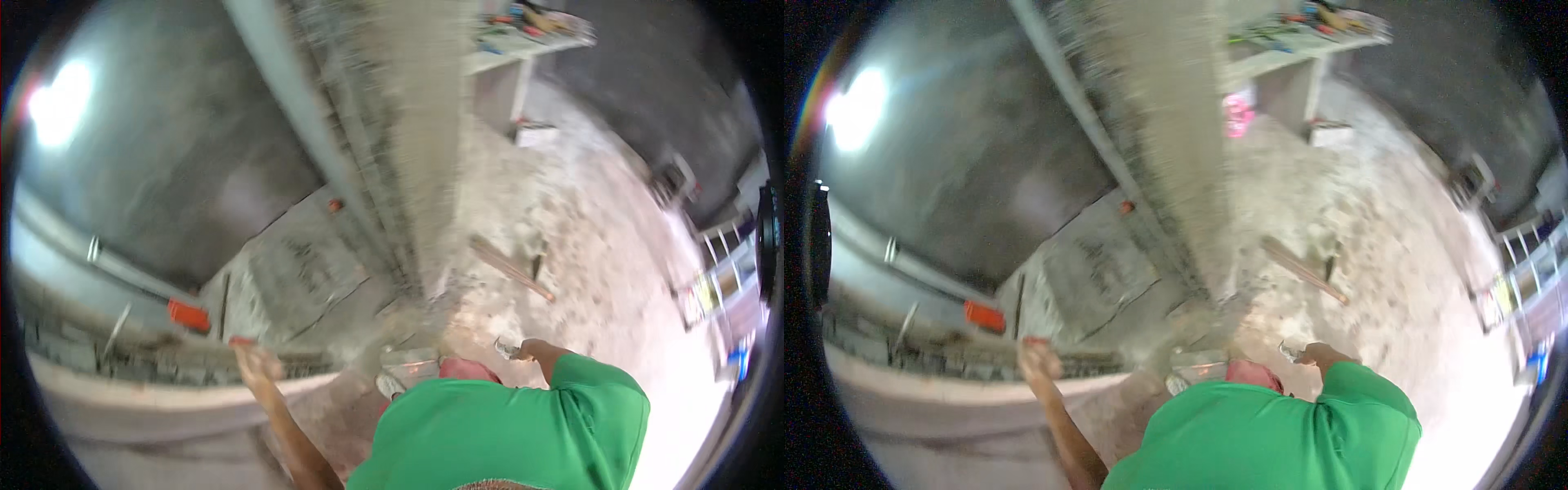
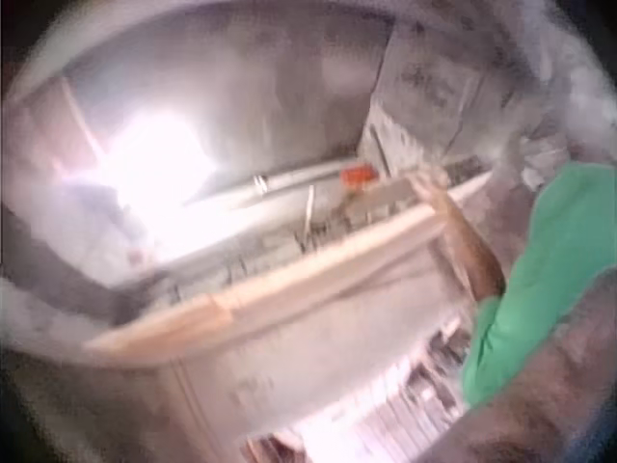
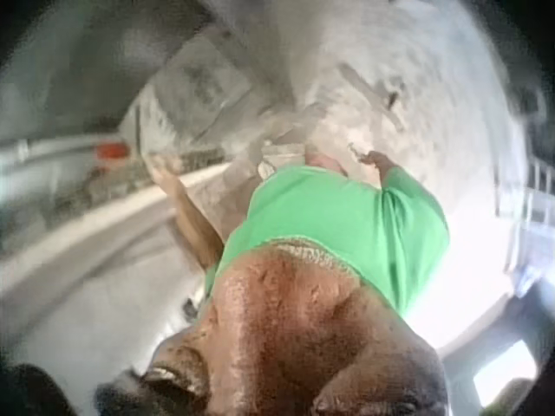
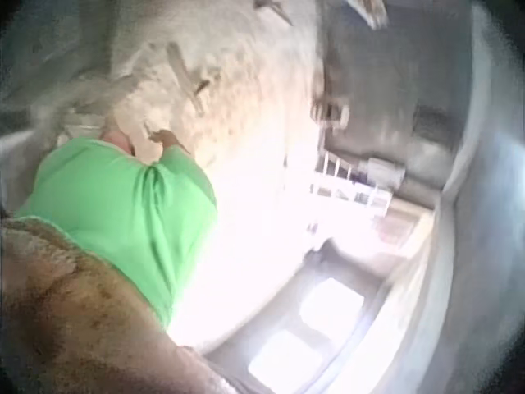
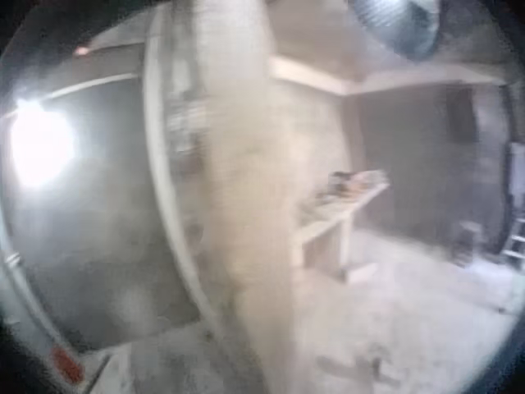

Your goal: The person bends a metal rod around a wooden door frame by hand, drives a metal bar into the wall frame using a hammer, and then twists and fastens the rod into place by hand.

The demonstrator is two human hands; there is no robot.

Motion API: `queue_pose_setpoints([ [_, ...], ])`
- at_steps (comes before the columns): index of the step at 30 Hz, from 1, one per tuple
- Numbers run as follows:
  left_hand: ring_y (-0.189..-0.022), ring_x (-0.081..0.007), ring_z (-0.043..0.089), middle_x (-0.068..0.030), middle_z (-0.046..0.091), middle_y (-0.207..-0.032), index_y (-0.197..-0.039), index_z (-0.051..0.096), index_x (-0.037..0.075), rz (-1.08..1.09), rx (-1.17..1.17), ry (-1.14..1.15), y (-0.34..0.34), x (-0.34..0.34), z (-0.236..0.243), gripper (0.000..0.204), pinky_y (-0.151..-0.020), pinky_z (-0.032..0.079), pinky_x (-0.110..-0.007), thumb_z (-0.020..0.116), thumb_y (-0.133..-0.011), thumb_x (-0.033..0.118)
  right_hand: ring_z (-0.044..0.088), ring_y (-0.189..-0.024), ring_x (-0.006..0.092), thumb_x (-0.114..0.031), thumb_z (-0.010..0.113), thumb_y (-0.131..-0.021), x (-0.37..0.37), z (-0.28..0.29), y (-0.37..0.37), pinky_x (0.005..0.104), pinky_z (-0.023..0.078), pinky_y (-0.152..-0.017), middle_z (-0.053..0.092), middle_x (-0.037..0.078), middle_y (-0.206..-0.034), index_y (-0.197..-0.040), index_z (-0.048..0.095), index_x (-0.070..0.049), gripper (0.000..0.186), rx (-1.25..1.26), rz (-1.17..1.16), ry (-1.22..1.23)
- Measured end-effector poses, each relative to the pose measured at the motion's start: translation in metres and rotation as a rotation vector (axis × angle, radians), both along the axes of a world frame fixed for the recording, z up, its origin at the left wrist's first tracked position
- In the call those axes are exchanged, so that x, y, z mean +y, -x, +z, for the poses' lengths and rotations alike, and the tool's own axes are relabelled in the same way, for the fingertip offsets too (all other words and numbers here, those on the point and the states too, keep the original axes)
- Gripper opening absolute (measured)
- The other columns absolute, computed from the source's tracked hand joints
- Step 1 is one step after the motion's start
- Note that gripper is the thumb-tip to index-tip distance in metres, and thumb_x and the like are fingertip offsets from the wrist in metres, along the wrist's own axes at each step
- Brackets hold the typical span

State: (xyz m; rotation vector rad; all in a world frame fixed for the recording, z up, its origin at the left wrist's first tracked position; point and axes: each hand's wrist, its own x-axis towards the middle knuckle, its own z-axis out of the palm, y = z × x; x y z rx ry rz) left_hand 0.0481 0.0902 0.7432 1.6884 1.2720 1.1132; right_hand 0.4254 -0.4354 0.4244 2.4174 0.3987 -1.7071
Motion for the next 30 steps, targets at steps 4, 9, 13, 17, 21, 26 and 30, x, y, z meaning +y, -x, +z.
queue_pose_setpoints([
  [4,-0.106,-0.0273,0.054,-0.0147,0.049,-0.127,-0.129,0.045,0.005,-0.415,0.375,0.448,0.001,-0.09,-0.185,0.045,-0.077,0.048,-0.038,0.053,-0.096,0.033,0.064,-0.111,0.0273,-0.067,0.07,-0.071,-0.066,-0.005,-0.005,0.0472,0.049,-0.091,0.069,0.004,-0.115,-0.12,0.068,-0.019,0.068,-0.107,0.3,0.126],
  [9,-0.089,-0.0242,0.053,-0.0083,0.052,-0.112,-0.115,0.05,0.011,-0.599,0.629,0.962,0.024,-0.174,-0.311,0.031,-0.062,0.043,-0.038,0.048,-0.098,0.037,0.067,-0.099,0.0245,-0.063,0.071,-0.073,-0.133,-0.01,0.021,0.0406,0.053,-0.083,0.071,0.005,-0.109,-0.115,0.07,-0.016,0.063,0.02,0.102,0.177],
  [13,-0.076,-0.0218,0.053,-0.0031,0.055,-0.099,-0.104,0.054,0.016,-0.468,0.651,1.267,0.078,-0.185,-0.341,0.026,-0.049,0.039,-0.038,0.044,-0.1,0.04,0.068,-0.082,0.0226,-0.058,0.072,-0.074,-0.154,-0.005,0.057,0.0354,0.055,-0.071,0.071,0.008,-0.096,-0.108,0.072,-0.01,0.058,0.042,-0.201,0.01],
  [17,-0.066,-0.0177,0.053,0.0016,0.056,-0.087,-0.093,0.054,0.019,-0.516,0.434,1.273,0.132,-0.164,-0.354,0.028,-0.04,0.037,-0.036,0.042,-0.101,0.043,0.065,-0.066,0.023,-0.05,0.071,-0.077,-0.168,-0.006,0.088,0.0365,0.055,-0.06,0.068,0.009,-0.079,-0.09,0.072,-0.003,0.048,0.025,-0.268,-0.048],
  [21,-0.07,-0.0155,0.059,-0.0016,0.061,-0.087,-0.118,0.057,0.006,-0.167,0.48,1.061,0.142,-0.162,-0.359,0.038,-0.057,0.049,-0.032,0.05,-0.1,0.039,0.062,-0.062,0.0231,-0.045,0.07,-0.078,-0.194,0.008,0.12,0.039,0.052,-0.056,0.065,0.009,-0.072,-0.078,0.069,-0.004,0.042,0.016,-0.268,-0.043],
  [26,-0.093,-0.0198,0.064,-0.0062,0.066,-0.114,-0.124,0.06,0.007,-0.424,0.035,0.778,0.201,-0.213,-0.391,0.033,-0.084,0.053,-0.035,0.049,-0.101,0.029,0.062,-0.061,0.0236,-0.044,0.069,-0.08,-0.218,0.011,0.155,0.0401,0.052,-0.057,0.065,0.01,-0.071,-0.077,0.069,-0.004,0.04,-0.023,-0.192,-0.011],
  [30,-0.092,-0.0251,0.064,-0.0138,0.068,-0.099,-0.118,0.06,0.001,-0.366,0.722,1.12,0.185,-0.282,-0.37,0.048,-0.076,0.053,-0.042,0.051,-0.096,0.043,0.061,-0.06,0.0237,-0.044,0.069,-0.081,-0.243,-0.012,0.174,0.0408,0.051,-0.055,0.065,0.01,-0.069,-0.077,0.069,-0.003,0.041,-0.033,-0.291,-0.036],
])
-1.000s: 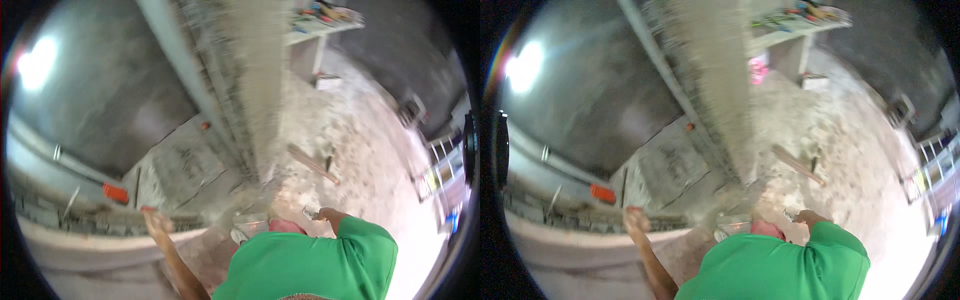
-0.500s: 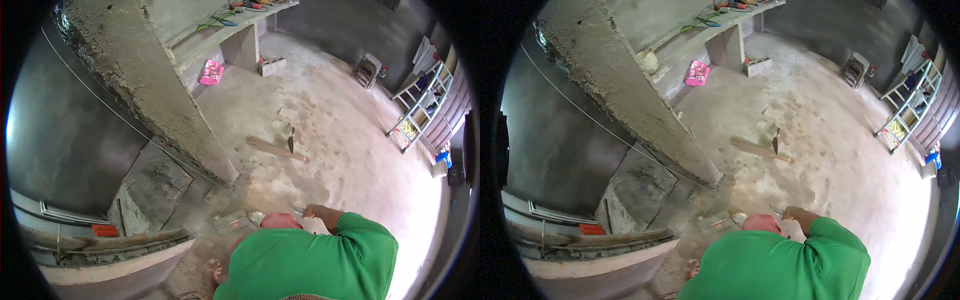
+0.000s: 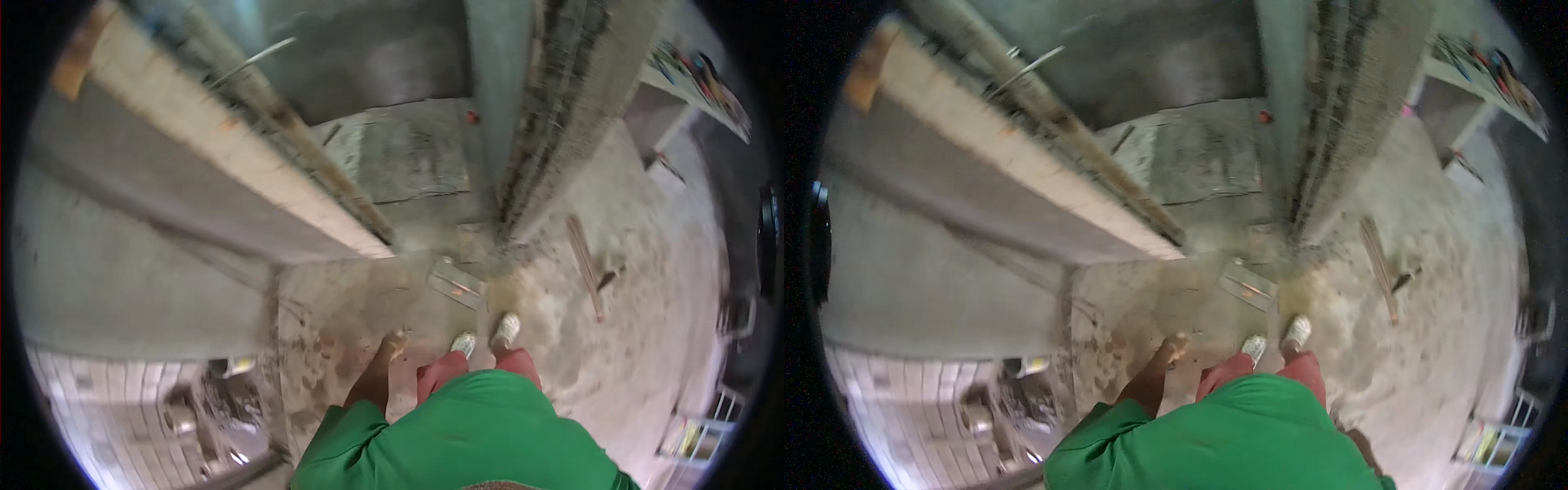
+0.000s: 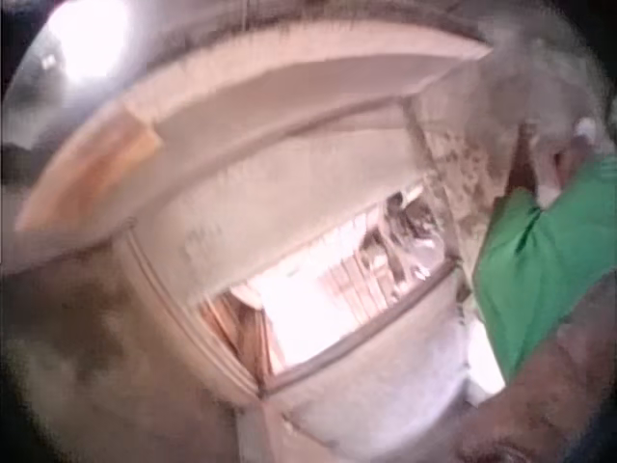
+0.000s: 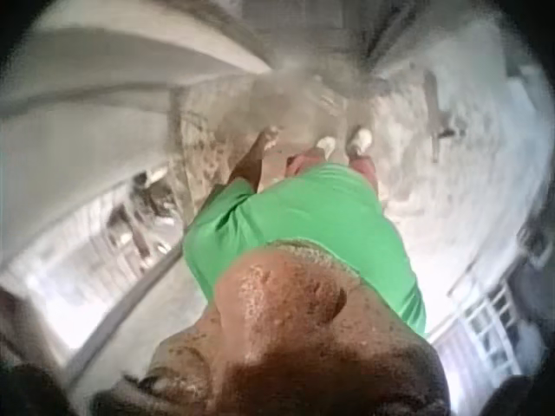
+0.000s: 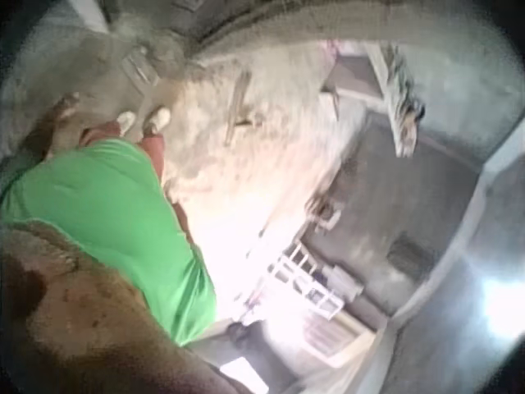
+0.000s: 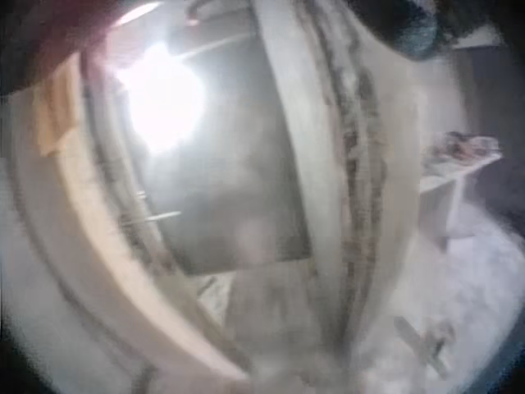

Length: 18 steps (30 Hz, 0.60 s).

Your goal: The person bends a metal rod around a wooden door frame by hand, drives a metal bar into the wall frame using a hammer, and then twists and fastens the rod into place by hand.

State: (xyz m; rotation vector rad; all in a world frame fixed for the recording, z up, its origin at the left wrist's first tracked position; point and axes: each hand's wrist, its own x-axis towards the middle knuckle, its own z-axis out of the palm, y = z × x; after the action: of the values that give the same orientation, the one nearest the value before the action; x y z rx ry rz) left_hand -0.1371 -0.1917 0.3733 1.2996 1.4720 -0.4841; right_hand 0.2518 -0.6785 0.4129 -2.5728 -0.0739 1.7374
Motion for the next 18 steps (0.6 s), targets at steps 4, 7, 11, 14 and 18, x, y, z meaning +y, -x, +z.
queue_pose_setpoints([
  [4,-0.083,-0.0317,0.067,-0.0177,0.066,-0.097,-0.123,0.056,0.003,0.25,0.056,0.095,0.129,-0.098,-0.025,0.05,-0.067,0.055,-0.044,0.068,-0.085,0.034,0.061,-0.058,0.0239,-0.045,0.069,-0.082,0.014,-0.006,-0.015,0.0415,0.051,-0.054,0.065,0.011,-0.068,-0.076,0.069,-0.003,0.042,0.046,0.106,-0.049],
  [7,-0.075,-0.0323,0.067,-0.0188,0.063,-0.1,-0.128,0.05,0.005,0.385,0.218,0.086,0.105,-0.133,0.005,0.056,-0.061,0.055,-0.045,0.073,-0.082,0.027,0.061,-0.057,0.024,-0.045,0.069,-0.082,-0.018,-0.019,-0.04,0.042,0.05,-0.053,0.064,0.011,-0.066,-0.076,0.069,-0.002,0.043,0.029,0.107,-0.056],
  [11,-0.093,-0.0345,0.065,-0.0182,0.062,-0.112,-0.135,0.047,0.008,0.455,0.16,-0.036,0.079,-0.156,0.009,0.058,-0.073,0.054,-0.048,0.064,-0.088,0.037,0.06,-0.056,0.0241,-0.045,0.069,-0.083,-0.089,-0.027,-0.092,0.0427,0.049,-0.052,0.064,0.011,-0.065,-0.076,0.069,-0.002,0.044,0.024,0.148,-0.033],
  [14,-0.107,-0.0361,0.063,-0.0178,0.061,-0.121,-0.14,0.044,0.01,0.558,0.015,-0.094,0.025,-0.182,0.01,0.06,-0.082,0.053,-0.05,0.057,-0.092,0.045,0.06,-0.054,0.0242,-0.045,0.069,-0.084,-0.129,-0.037,-0.153,0.0432,0.049,-0.051,0.064,0.012,-0.064,-0.075,0.069,-0.001,0.045,0.002,0.188,-0.005],
  [18,-0.119,-0.0345,0.058,-0.0132,0.054,-0.139,-0.148,0.036,0.014,0.23,-0.003,0.05,-0.095,-0.176,-0.009,0.065,-0.093,0.049,-0.05,0.046,-0.096,0.052,0.058,-0.05,0.021,-0.034,0.072,-0.082,-0.14,-0.044,-0.214,0.0402,0.047,-0.048,0.061,0.01,-0.059,-0.073,0.066,0.001,0.037,-0.018,-0.012,-0.145],
])
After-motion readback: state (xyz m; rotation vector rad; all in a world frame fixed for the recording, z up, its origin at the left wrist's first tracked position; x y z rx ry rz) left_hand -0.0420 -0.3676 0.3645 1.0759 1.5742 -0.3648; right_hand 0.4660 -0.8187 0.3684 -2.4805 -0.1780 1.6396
